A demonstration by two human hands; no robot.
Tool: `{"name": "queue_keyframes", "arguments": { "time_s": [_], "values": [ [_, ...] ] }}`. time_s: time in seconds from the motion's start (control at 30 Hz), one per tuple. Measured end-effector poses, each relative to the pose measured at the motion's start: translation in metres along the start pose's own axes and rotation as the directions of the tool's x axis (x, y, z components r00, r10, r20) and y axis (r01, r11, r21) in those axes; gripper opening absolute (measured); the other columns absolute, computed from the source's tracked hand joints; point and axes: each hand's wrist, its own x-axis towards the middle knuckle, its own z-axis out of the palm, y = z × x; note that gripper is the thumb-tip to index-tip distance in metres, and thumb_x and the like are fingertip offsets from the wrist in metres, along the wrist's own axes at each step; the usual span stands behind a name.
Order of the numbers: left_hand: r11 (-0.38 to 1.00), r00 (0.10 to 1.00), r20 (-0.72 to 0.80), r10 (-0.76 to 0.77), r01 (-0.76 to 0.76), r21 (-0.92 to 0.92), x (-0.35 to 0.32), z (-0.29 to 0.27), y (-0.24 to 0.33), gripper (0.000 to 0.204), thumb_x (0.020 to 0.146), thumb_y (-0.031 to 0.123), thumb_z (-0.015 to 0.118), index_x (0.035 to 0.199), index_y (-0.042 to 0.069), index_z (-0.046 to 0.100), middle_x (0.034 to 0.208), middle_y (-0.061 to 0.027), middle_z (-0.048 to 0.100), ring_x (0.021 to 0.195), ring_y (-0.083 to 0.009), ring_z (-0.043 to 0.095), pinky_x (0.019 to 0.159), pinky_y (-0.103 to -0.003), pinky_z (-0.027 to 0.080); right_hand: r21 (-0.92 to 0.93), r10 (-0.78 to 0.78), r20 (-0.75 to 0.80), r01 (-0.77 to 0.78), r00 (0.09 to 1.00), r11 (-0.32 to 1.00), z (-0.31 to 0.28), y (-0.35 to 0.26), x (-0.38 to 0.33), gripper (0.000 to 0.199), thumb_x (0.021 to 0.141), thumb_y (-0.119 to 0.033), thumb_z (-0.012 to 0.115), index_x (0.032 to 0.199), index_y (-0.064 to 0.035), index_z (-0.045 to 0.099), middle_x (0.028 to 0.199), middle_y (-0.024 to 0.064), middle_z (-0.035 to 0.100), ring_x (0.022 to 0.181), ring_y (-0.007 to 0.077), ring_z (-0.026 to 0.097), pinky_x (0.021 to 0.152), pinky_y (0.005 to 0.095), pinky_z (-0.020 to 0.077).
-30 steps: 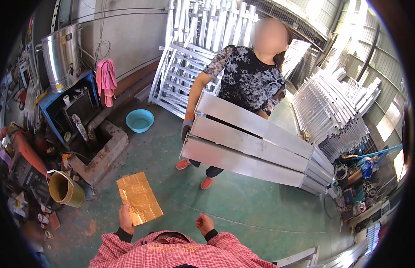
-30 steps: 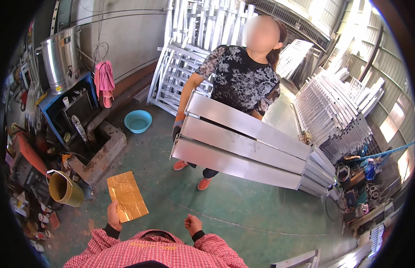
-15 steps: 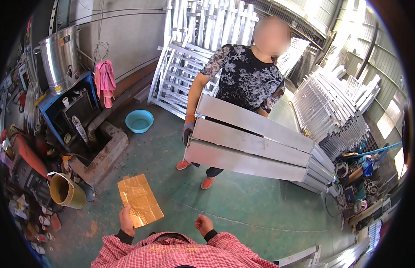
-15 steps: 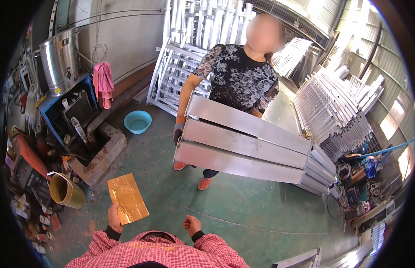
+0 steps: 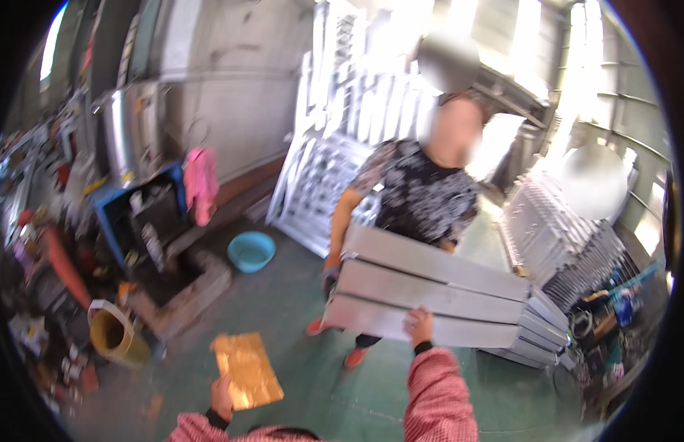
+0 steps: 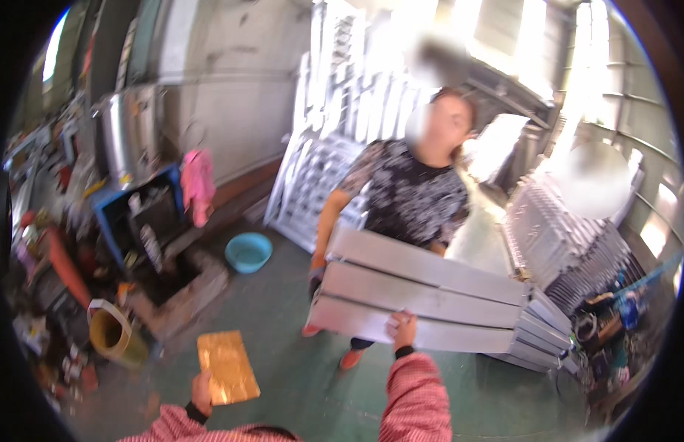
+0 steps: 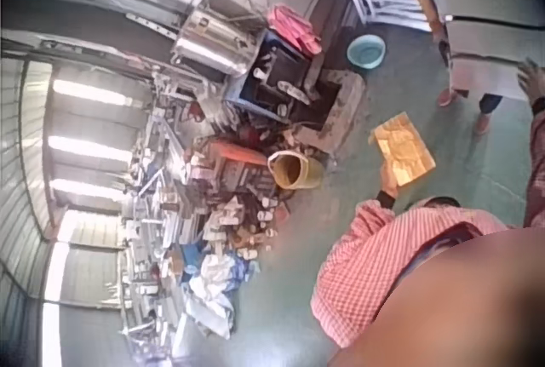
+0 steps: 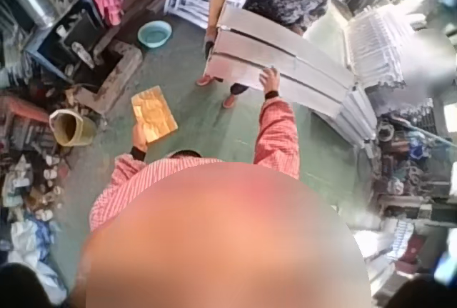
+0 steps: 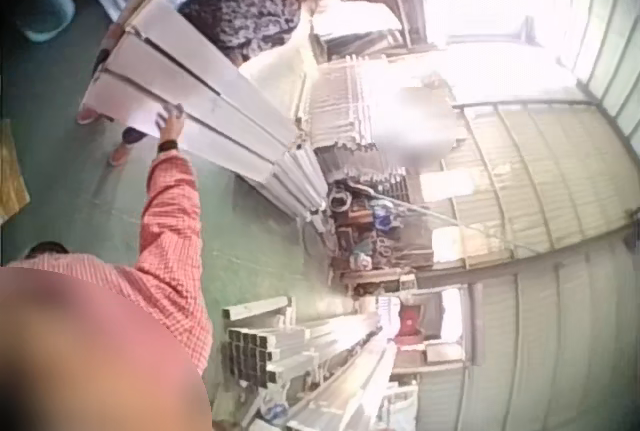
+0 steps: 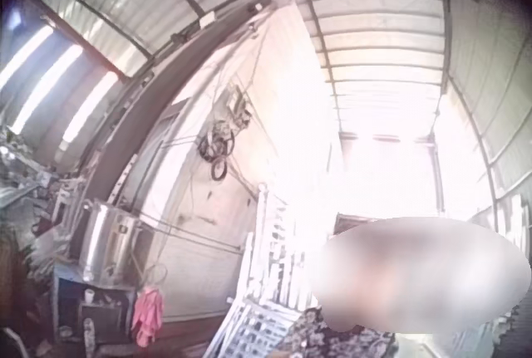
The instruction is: The person walks through a workshop carrying a sheet of gold leaf and a small container, then returns to a large dark metal door. They use a small pad to press and smooth the gold leaf onto the door's decorative recessed patterns, working section by section.
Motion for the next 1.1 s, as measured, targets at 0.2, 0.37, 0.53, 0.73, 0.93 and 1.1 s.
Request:
{"name": "queue_keyframes", "arguments": {
  "time_s": [0.2,0.37,0.53,0.73,0.93,1.1],
  "values": [
    [0.992,0.992,-0.124,-0.021,0.006,-0.124,-0.022,0.016,-0.013,0.029,0.093,0.02,0.051,0.104,-0.006,0.061,0.095,-0.0025,0.063,0.084,-0.0082,0.055,0.076,-0.023,0.044,-0.212,0.381,0.25,-0.334,0.89,0.919,-0.029,0.101,-0.009,0.011,0.086,-0.017,0.059,0.081,-0.0105,0.052,0.067,0.0026,0.054,0.051,0.0142,0.05,0.046,0.0268,0.0427],
    [0.991,0.929,-0.365,-0.066,0.019,-0.131,-0.084,-0.013,-0.008,0.031,0.093,0.022,0.05,0.105,-0.005,0.059,0.097,-0.0011,0.062,0.086,-0.0083,0.056,0.076,-0.024,0.044,-0.356,0.728,0.141,-0.652,0.671,0.67,-0.005,0.235,-0.111,0.019,0.086,-0.025,0.061,0.076,-0.0123,0.051,0.062,0.0031,0.054,0.051,0.0176,0.054,0.044,0.03,0.0441],
    [0.986,0.885,-0.466,-0.007,-0.07,-0.149,-0.119,-0.049,0.003,0.025,0.091,0.019,0.051,0.092,-0.004,0.061,0.088,0.0007,0.061,0.081,-0.0075,0.055,0.075,-0.024,0.043,-0.58,0.793,0.3,-0.559,0.53,0.593,0.028,0.243,-0.207,0.021,0.085,-0.024,0.063,0.073,-0.01,0.054,0.064,0.0043,0.058,0.056,0.0171,0.058,0.048,0.0305,0.0482],
    [0.993,0.882,-0.466,0.072,-0.108,-0.051,-0.116,-0.115,-0.001,0.031,0.092,0.021,0.049,0.099,-0.007,0.061,0.091,-0.0006,0.06,0.089,-0.0092,0.051,0.081,-0.025,0.039,-0.636,0.788,0.238,-0.522,0.568,0.568,0.042,0.25,-0.26,0.023,0.084,-0.027,0.065,0.076,-0.0073,0.056,0.068,0.0061,0.06,0.058,0.0173,0.059,0.05,0.0294,0.0495],
    [0.99,0.9,-0.424,0.106,-0.137,-0.045,-0.125,-0.217,0.004,0.025,0.089,0.013,0.046,0.095,-0.005,0.063,0.093,-0.0127,0.064,0.088,-0.022,0.058,0.082,-0.033,0.045,-0.678,0.824,0.132,-0.557,0.551,0.48,0.094,0.247,-0.348,0.021,0.084,-0.025,0.065,0.081,-0.0061,0.058,0.07,0.0075,0.061,0.057,0.0172,0.059,0.052,0.0286,0.0496],
    [0.973,0.9,-0.436,0.002,-0.103,-0.208,-0.158,-0.264,0.061,0.032,0.091,0.027,0.051,0.105,-0.001,0.054,0.103,-0.0087,0.055,0.097,-0.0195,0.054,0.083,-0.033,0.045,-0.715,0.823,0.266,-0.47,0.501,0.518,0.142,0.266,-0.423,0.025,0.084,-0.029,0.066,0.074,-0.0079,0.057,0.068,0.0025,0.061,0.056,0.011,0.057,0.051,0.0241,0.0485]
  ]
}}
